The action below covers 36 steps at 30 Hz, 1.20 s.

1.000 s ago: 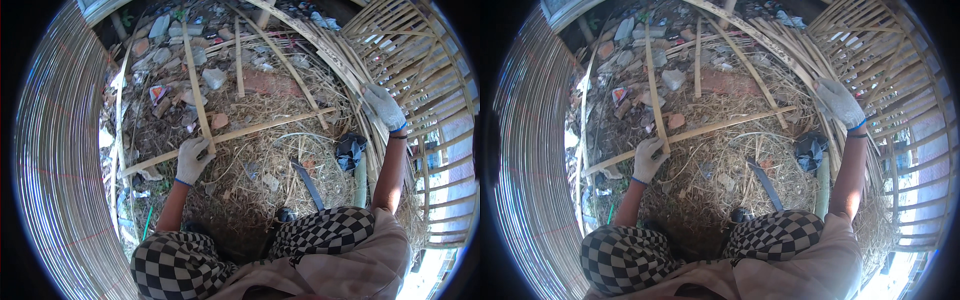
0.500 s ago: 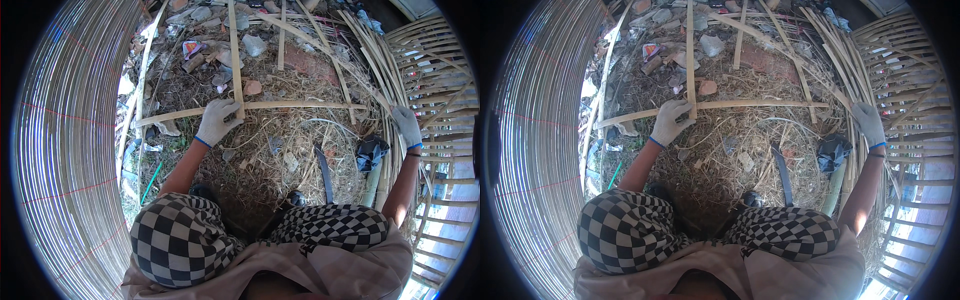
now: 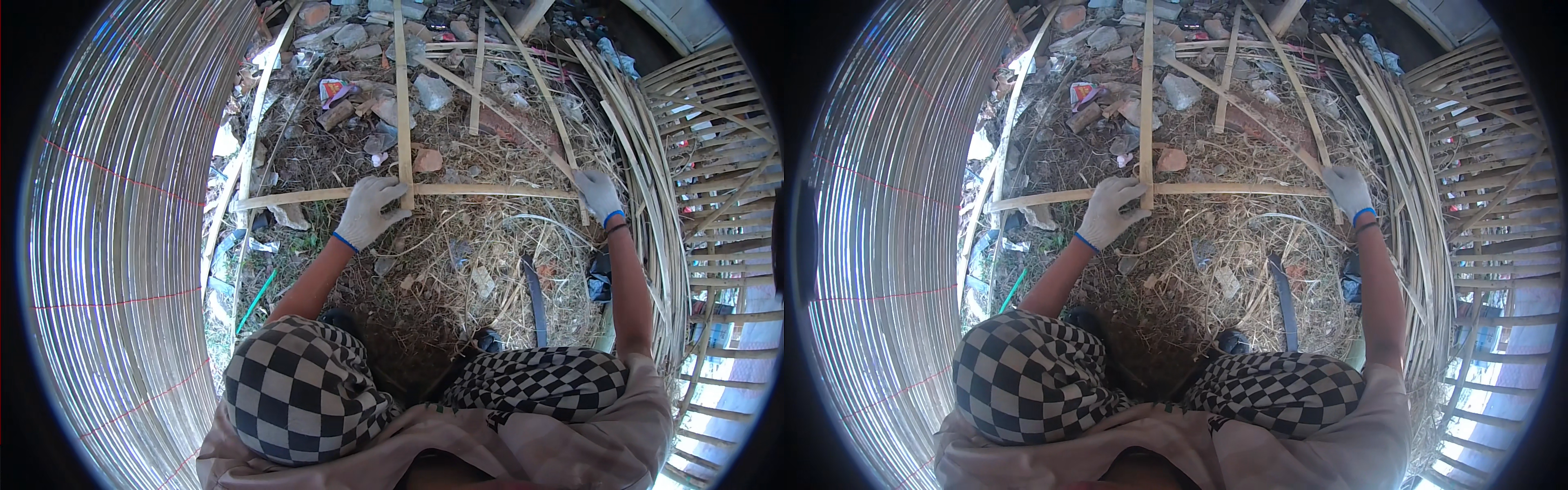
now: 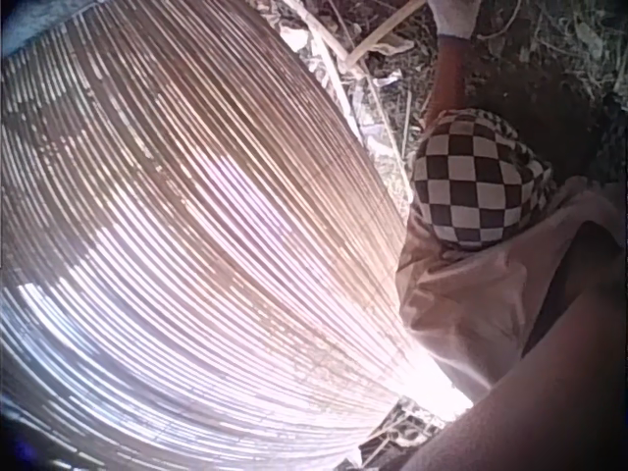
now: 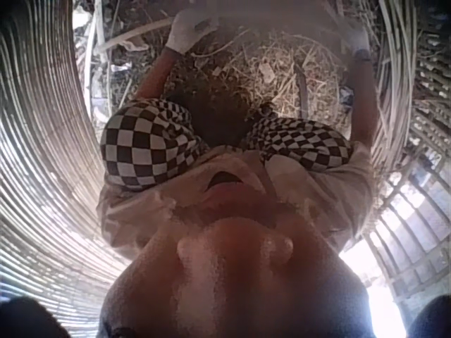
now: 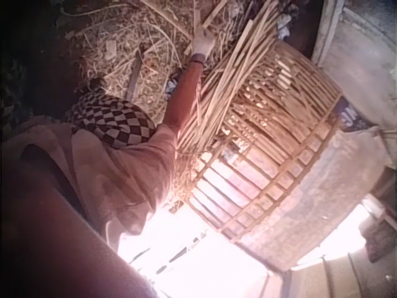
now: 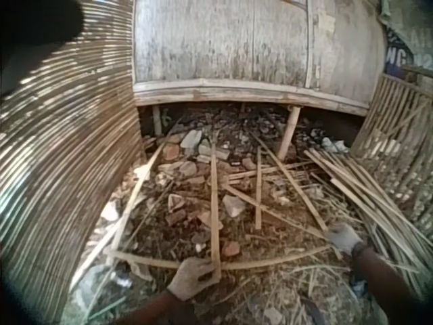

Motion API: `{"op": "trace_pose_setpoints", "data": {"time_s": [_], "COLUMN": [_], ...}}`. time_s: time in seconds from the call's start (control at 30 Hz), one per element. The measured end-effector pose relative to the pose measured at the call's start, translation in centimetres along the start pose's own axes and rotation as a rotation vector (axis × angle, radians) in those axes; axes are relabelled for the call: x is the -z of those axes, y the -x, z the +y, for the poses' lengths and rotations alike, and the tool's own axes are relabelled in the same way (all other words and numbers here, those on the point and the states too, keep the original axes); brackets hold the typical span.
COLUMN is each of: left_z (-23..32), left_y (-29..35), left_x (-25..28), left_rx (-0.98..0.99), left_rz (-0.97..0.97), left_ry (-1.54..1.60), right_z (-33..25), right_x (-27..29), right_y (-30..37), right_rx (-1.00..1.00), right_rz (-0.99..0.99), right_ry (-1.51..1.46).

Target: Arranging thin bamboo strips into a grid pattern to prepare for weaving a mat or structure.

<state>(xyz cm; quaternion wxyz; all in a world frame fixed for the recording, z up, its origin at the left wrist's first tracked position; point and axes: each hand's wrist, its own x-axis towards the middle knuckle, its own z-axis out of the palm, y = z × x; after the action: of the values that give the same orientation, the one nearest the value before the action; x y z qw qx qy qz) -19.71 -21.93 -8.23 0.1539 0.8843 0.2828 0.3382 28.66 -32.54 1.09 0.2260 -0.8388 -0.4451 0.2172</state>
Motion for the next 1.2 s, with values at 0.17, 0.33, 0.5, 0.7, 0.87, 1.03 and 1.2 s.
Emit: {"op": "trace_pose_setpoints", "data": {"time_s": [0.17,0.33,0.5,0.7,0.87,1.03,1.2], "left_z": [-0.3,-0.3,-0.1,-0.2,-0.2,0.0,-0.2], "left_y": [0.2,0.3,0.2,0.2,0.2,-0.1,0.1], "left_x": [-0.1,-0.1,-0.2,0.0,-0.1,0.1,0.3], "left_rx": [0.000,0.035,0.039,0.041,0.039,-0.003,0.006], "left_rz": [-0.008,-0.042,-0.043,-0.047,-0.047,-0.034,-0.029], "left_ry": [0.004,0.021,0.017,0.027,0.019,-0.001,-0.007], "right_z": [-3.0,-3.3,-2.8,-3.5,-4.1,-4.0,-3.8], "right_x": [-3.2,-5.2,-6.4,-6.6,-6.8,-5.8,-3.6], "right_y": [-2.5,-4.3,-5.6,-5.5,-5.8,-6.8,-8.1], "right_rx": [0.026,-0.014,0.032,0.018,0.074,0.124,0.125], "right_rz": [-0.092,-0.226,-0.278,-0.324,-0.283,-0.079,0.164], "right_ry": [-0.052,-0.151,-0.153,-0.158,-0.099,0.108,0.335]}}
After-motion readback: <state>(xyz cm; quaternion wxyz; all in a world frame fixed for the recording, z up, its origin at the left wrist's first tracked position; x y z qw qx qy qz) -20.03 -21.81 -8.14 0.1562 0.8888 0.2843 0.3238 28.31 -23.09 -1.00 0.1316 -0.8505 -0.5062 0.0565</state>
